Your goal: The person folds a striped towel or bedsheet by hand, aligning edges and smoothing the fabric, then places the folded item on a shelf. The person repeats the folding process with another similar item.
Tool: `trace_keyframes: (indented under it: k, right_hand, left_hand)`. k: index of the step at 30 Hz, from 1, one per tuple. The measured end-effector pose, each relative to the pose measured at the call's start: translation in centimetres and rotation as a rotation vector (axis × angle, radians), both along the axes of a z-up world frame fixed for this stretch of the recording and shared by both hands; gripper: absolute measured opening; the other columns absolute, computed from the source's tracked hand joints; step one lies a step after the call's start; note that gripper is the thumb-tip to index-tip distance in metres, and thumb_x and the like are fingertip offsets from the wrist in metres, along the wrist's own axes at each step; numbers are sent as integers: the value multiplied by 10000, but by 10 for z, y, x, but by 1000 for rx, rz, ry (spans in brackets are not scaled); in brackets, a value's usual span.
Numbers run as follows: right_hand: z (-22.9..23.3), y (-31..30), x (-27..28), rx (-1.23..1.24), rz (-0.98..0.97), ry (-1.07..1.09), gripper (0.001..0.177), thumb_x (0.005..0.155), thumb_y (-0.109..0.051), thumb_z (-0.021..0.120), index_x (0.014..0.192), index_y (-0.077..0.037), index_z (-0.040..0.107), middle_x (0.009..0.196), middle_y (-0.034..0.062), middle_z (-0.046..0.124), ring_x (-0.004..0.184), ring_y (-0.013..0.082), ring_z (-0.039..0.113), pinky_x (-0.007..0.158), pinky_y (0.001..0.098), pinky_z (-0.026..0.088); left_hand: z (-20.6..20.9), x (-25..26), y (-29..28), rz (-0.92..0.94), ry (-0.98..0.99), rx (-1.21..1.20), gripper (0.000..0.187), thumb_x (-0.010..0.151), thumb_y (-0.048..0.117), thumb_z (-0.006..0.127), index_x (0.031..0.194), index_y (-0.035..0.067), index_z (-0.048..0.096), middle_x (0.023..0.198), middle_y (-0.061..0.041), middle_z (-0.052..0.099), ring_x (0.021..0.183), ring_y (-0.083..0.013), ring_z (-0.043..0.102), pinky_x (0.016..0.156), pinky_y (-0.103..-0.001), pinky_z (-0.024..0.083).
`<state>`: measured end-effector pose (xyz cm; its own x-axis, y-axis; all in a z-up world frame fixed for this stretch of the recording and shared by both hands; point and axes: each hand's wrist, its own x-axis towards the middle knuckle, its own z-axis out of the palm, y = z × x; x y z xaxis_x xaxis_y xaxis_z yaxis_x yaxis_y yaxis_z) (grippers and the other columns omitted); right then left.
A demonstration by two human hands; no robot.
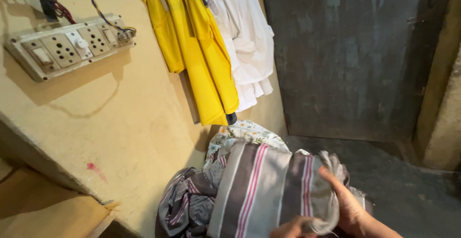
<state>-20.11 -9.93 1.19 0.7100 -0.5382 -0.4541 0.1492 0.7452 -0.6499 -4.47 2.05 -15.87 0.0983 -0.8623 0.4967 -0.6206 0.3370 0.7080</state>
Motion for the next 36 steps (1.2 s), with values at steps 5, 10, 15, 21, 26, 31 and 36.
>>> trace_keyframes:
  k: [5, 10, 15, 21, 26, 31, 36]
  right_hand:
    - [-51, -34, -8, -171, -135, 4, 287, 830, -93, 703, 1074, 56, 676, 868, 187, 739, 688, 300, 716, 654, 464, 620]
    - [-76, -63, -20, -137, -160, 234, 299, 875, -132, 665, 1082, 81, 697, 910, 260, 737, 708, 346, 706, 707, 472, 605]
    - [-83, -60, -13, -91, -159, 265, 294, 897, -207, 671, 1110, -10, 712, 1031, 193, 770, 881, 291, 724, 840, 423, 584]
    - [-85, -73, -1, -10, -163, 157, 405, 823, -348, 774, 1089, -44, 733, 1007, 105, 759, 854, 220, 684, 774, 370, 539]
    - [-107, -82, 9, 13, -170, 183, 329, 780, -283, 766, 999, -43, 712, 936, 114, 730, 799, 249, 662, 738, 387, 540]
    - [-149, -88, -1, 46, -341, 232, 286, 803, -259, 680, 985, -38, 684, 975, 162, 712, 830, 285, 629, 794, 416, 532]
    - [-197, -90, -11, 97, -425, 379, 292, 848, -227, 654, 1045, -12, 665, 1000, 207, 703, 877, 312, 625, 859, 413, 499]
  left_hand:
    - [3, -8, -12, -174, -408, 365, 367, 1093, 325, 532, 1394, 158, 656, 1214, -192, 693, 1225, -331, 658, 1068, -583, 443]
    - [110, 7, 37, 147, -617, 290, 640, 925, 445, 585, 1473, 130, 485, 1521, -146, 466, 1451, -268, 407, 1107, -754, 117]
    - [189, 46, 38, 598, -722, 318, 789, 960, 562, 563, 1558, 95, 348, 1677, -212, 166, 1548, -375, 149, 1100, -729, 56]
    - [176, 81, 9, 862, -510, 218, 719, 926, 493, 572, 1525, 130, 410, 1624, -236, 257, 1424, -409, 368, 1103, -615, 294]
    - [160, 132, -32, 1157, -22, 167, 528, 939, 539, 608, 1193, 80, 677, 1146, -186, 717, 1087, -389, 685, 928, -479, 518]
    - [153, 157, -41, 1146, 171, 384, 552, 826, 621, 678, 990, 101, 764, 1002, -142, 776, 990, -357, 722, 862, -474, 543]
    - [157, 141, -39, 1081, 119, 481, 583, 743, 640, 737, 948, 95, 779, 1002, -154, 776, 991, -353, 732, 877, -452, 549]
